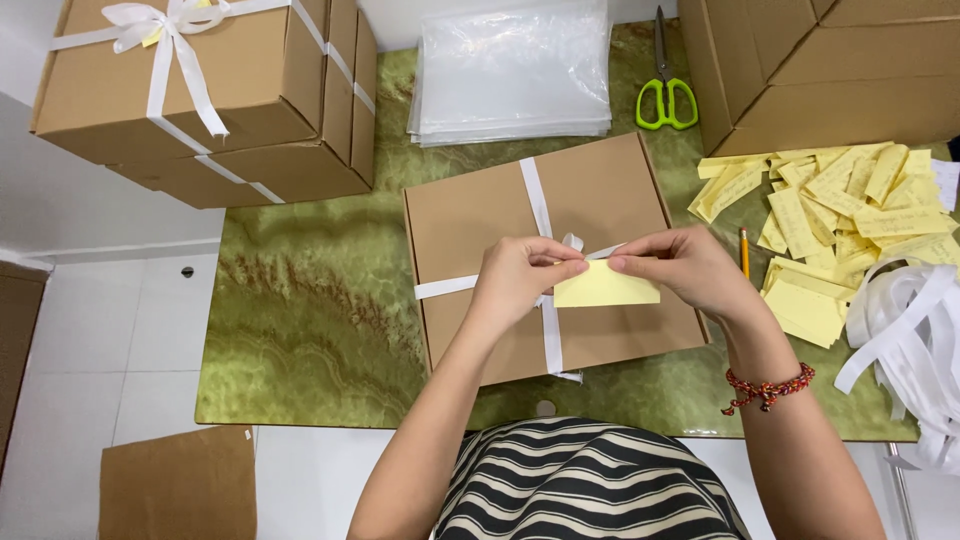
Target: The person unties a ribbon on a cardboard box, removes a yellow shirt wrapped in plastic, and hangs it on a hanger on a clothing rack. The person then places a plastic bag into the empty box and closes it.
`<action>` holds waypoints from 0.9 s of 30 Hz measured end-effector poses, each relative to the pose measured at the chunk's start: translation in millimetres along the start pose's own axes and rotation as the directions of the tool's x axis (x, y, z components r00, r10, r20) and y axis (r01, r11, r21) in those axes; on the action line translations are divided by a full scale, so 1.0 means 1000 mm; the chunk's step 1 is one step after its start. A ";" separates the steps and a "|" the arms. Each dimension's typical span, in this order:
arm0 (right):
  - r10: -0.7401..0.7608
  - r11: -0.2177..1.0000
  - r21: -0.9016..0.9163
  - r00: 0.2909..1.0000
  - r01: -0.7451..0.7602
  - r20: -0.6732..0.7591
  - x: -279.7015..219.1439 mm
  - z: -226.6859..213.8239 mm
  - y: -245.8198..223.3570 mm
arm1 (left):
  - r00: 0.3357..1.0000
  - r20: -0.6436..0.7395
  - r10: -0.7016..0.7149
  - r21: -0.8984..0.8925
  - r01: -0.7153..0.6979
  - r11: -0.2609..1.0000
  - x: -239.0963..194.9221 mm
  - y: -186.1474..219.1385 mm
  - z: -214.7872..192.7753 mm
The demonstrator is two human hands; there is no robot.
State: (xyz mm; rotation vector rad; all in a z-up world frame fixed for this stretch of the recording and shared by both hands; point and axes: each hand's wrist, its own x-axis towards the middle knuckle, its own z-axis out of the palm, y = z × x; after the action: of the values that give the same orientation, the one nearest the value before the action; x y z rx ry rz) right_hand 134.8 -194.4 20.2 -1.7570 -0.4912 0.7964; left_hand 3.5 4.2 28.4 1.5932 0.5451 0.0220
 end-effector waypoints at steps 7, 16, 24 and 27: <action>-0.005 1.000 0.011 1.000 0.005 0.004 0.004 -0.002 -0.002 | 0.996 -0.033 -0.081 -0.105 0.077 0.991 -0.003 0.012 0.002; -0.008 1.000 -0.001 0.999 0.008 0.052 0.007 -0.005 0.011 | 0.997 0.056 -0.048 -0.031 0.050 0.998 -0.001 0.004 -0.005; -0.012 1.000 -0.022 0.998 0.014 0.058 0.006 -0.007 0.010 | 0.997 0.075 -0.013 -0.005 0.013 1.000 0.003 -0.006 -0.003; -0.021 0.999 -0.044 0.998 0.024 0.064 0.006 -0.006 0.010 | 0.995 0.098 0.002 0.017 -0.003 1.000 0.005 -0.009 -0.003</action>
State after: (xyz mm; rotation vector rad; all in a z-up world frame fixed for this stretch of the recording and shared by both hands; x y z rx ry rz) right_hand 142.6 -197.9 10.2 -1.7683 -0.5740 0.8334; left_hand 4.0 9.1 18.7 1.6029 0.4677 -0.0589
